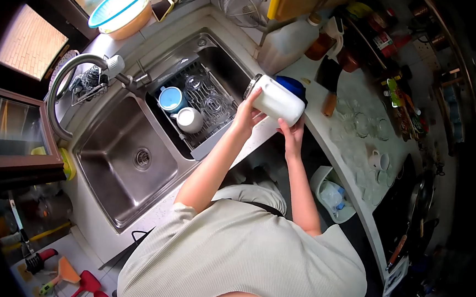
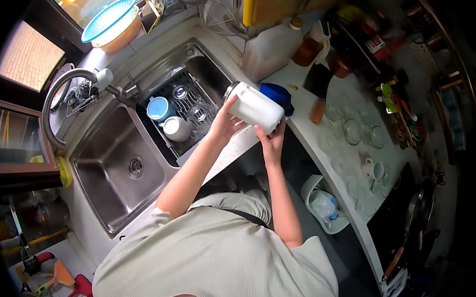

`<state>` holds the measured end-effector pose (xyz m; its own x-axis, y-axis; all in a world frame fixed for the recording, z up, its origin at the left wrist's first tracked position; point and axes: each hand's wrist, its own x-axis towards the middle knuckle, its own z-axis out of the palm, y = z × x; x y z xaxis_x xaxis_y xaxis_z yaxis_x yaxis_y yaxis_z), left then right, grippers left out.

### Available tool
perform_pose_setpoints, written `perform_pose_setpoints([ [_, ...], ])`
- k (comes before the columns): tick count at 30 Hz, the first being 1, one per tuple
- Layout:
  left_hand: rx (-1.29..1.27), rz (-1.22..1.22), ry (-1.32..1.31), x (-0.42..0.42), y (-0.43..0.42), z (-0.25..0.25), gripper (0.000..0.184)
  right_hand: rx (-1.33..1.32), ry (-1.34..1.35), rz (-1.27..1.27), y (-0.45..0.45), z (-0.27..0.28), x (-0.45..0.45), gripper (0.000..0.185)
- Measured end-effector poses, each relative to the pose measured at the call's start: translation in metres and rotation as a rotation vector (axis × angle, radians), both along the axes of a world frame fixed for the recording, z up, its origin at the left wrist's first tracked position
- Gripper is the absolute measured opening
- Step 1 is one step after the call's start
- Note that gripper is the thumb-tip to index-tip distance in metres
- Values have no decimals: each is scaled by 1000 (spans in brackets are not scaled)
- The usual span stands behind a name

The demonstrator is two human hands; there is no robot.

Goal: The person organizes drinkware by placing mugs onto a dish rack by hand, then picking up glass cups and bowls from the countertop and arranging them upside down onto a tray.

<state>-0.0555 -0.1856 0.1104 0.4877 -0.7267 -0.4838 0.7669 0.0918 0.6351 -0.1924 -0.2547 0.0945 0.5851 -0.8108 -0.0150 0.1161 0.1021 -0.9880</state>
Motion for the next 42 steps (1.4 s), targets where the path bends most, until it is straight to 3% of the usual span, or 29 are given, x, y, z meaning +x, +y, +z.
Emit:
perform_pose_setpoints([
  [1,-1,-2,131,5,-2,-5,80,-76,-81,-14,-3,-3,5,86],
  [5,-107,-89,521,15,-3,-24,86,-453,85,-45,-15,12,17,89],
  [9,-239,-142,734,15,-2,-37,85,-543,60,-63,-22,25,34,81],
  [13,-292,-131,821,24,-1,-42,88,-542,44,8,-32,25,50,80],
  [17,-380,-151,691,30,5,-39,97,-609,75,46,-35,30,71,80],
  [21,-394,-73,759,41,21,-34,91,-675,111,106,-35,34,98,80],
  [24,-30,136,565,42,35,-31,82,-694,102,188,-33,34,120,80],
  [25,-26,72,322,41,48,-29,76,-711,100,221,-33,32,127,79],
  [28,344,188,-137,38,69,-25,70,-707,120,322,-28,32,150,80],
  [32,468,323,-717,48,101,-52,46,-707,149,474,-12,31,176,81],
  [37,754,464,-866,58,124,-42,28,-794,161,569,12,30,196,82],
  [42,809,510,-885,68,136,-47,29,-811,178,635,26,18,209,83],
])
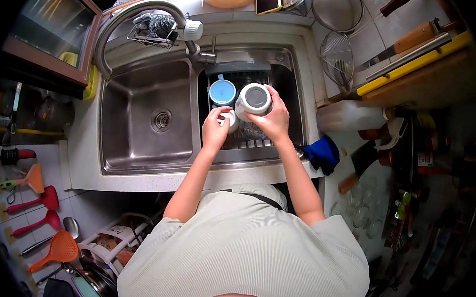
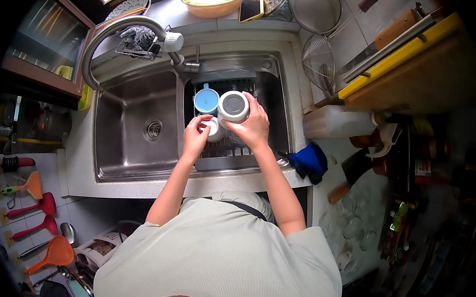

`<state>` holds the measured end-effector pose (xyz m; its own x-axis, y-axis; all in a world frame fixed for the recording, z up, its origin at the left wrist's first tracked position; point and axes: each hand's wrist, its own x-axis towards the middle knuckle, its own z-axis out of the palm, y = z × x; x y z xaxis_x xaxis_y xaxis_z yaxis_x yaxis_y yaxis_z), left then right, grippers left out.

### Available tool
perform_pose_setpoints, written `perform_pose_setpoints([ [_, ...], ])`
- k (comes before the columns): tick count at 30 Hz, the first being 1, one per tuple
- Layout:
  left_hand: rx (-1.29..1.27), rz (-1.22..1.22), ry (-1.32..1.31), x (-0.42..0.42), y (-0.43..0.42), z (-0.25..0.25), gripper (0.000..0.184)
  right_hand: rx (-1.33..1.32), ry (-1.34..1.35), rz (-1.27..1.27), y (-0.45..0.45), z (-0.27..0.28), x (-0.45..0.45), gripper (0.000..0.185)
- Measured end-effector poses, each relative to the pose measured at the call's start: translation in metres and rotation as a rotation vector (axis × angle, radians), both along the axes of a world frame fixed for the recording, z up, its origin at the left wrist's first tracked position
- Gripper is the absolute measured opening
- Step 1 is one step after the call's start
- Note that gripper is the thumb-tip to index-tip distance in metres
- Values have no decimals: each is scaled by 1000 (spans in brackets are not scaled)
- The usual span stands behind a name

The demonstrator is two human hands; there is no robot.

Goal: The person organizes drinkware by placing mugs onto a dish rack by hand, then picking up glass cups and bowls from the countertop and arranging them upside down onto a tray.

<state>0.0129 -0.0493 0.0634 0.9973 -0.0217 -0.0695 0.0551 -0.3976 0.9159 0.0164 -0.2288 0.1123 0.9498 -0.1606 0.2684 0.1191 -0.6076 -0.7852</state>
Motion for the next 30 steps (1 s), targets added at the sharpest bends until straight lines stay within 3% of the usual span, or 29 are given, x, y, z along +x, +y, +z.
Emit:
perform_pose_setpoints([
  [7,-41,13,-22,8,-1,7,37,-67,10,29,11,-4,10,84],
  [10,-65,40,-62,14,-2,5,46,-79,7,52,16,-3,14,85],
  [11,-75,25,-60,15,-1,5,57,-85,5,62,17,-3,16,85],
  [15,-157,7,-127,18,-7,21,67,-102,-20,146,21,-7,18,84],
  [25,-176,-5,-116,19,-2,8,71,19,-4,246,27,-14,17,89],
  [30,-123,27,-131,19,4,-4,72,-45,-50,320,30,-22,21,90],
])
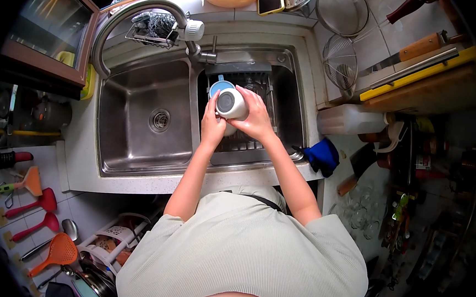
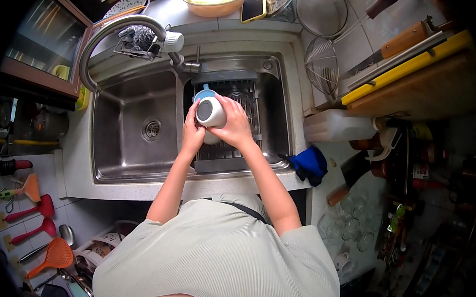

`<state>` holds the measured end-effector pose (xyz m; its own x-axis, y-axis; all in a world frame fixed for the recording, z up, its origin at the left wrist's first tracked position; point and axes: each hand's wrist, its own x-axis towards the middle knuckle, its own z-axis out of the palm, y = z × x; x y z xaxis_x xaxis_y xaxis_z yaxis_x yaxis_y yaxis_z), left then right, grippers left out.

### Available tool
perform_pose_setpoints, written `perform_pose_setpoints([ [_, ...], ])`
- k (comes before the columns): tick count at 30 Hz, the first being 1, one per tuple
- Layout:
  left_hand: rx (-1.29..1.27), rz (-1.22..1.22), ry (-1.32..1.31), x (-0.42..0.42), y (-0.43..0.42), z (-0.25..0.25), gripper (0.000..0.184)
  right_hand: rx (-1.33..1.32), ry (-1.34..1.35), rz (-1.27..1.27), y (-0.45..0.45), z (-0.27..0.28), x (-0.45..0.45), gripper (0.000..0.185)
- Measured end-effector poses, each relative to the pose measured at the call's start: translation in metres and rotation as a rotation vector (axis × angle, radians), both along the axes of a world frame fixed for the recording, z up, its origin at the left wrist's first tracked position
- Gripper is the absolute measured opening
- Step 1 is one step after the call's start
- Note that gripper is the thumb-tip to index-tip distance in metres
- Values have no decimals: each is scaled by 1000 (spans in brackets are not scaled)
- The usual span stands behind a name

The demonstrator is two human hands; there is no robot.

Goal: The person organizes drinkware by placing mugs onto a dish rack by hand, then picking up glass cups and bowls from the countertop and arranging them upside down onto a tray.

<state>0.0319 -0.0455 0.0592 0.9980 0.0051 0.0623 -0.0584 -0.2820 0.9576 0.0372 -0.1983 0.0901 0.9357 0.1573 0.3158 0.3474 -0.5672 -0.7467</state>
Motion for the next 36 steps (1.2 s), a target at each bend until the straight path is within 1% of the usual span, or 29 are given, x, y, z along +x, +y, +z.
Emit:
perform_pose_setpoints([
  [2,72,31,-52,0,3,-12,71,-5,3,19,1,-2,1,90],
  [3,39,38,-67,0,5,-14,68,-4,9,30,1,-3,1,90],
  [6,-27,43,25,0,10,-18,67,-28,16,40,1,-7,0,89],
  [7,-85,48,43,-1,11,-14,67,-41,16,40,1,-9,-1,89],
  [10,-119,32,-7,3,17,-32,70,-127,4,26,-3,-15,-3,90],
  [11,-137,17,13,3,18,-38,72,-124,18,27,-5,-19,-3,90],
  [13,-147,13,43,3,19,-36,73,-117,48,28,-8,-24,-4,90],
  [16,-135,6,58,3,18,-35,74,-197,29,-2,-11,-24,-8,90],
  [20,-73,13,4,6,19,-41,77,-195,48,-6,-15,-30,-9,90],
  [23,-111,21,27,7,21,-47,78,-181,53,-23,-21,-34,-11,91],
  [26,-199,4,126,4,23,-39,76,-167,64,-49,-27,-35,-14,92],
  [29,-199,23,148,-1,21,-17,74,-138,72,-77,-32,-31,-19,94],
  [32,-107,87,35,-2,21,-14,67,-78,103,-120,-40,-30,-26,93],
  [36,107,162,-91,-10,23,13,60,-27,91,-188,-53,-33,-39,90],
])
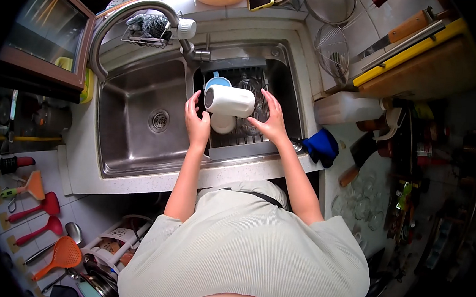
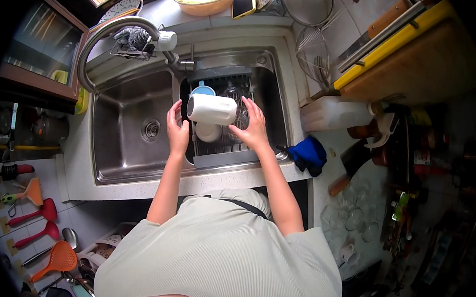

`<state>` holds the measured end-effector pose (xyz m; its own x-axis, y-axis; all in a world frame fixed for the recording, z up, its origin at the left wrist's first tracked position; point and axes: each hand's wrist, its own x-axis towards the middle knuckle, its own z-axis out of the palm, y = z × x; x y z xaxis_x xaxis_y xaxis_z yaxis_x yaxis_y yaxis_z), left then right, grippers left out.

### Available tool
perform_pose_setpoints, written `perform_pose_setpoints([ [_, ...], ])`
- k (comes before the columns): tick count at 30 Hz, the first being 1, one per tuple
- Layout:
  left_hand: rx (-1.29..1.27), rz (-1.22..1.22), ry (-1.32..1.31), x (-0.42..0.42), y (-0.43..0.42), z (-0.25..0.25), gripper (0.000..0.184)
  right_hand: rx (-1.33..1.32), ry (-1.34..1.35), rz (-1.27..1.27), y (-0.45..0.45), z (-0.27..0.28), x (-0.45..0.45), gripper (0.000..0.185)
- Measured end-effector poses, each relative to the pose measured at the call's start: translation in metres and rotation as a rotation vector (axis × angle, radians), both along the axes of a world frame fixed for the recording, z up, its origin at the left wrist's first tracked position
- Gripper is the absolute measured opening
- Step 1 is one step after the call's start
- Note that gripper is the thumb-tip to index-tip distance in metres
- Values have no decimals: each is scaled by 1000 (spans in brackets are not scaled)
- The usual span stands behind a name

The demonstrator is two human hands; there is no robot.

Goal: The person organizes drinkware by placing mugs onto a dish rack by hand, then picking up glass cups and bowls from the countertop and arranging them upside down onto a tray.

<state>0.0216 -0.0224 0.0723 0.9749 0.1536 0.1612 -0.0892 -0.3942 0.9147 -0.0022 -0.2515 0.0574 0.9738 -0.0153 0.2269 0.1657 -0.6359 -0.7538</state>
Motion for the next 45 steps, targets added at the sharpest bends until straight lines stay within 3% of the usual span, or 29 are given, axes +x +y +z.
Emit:
perform_pose_setpoints([
  [5,-70,34,-113,-16,-9,38,37,55,-28,-106,-10,16,-25,81],
  [9,-149,-150,-57,-31,-16,47,32,136,-72,-219,-8,22,-44,77],
  [16,-134,-512,-25,-57,-46,45,28,271,-111,-446,9,33,-100,65],
  [25,-118,-894,14,-109,-89,49,23,257,-168,-671,-4,29,-187,50],
  [34,-55,-1150,-4,-169,-145,49,26,332,-265,-828,-33,42,-268,47],
  [45,17,-1370,21,-281,-240,67,25,199,-260,-1024,-101,72,-412,44],
])
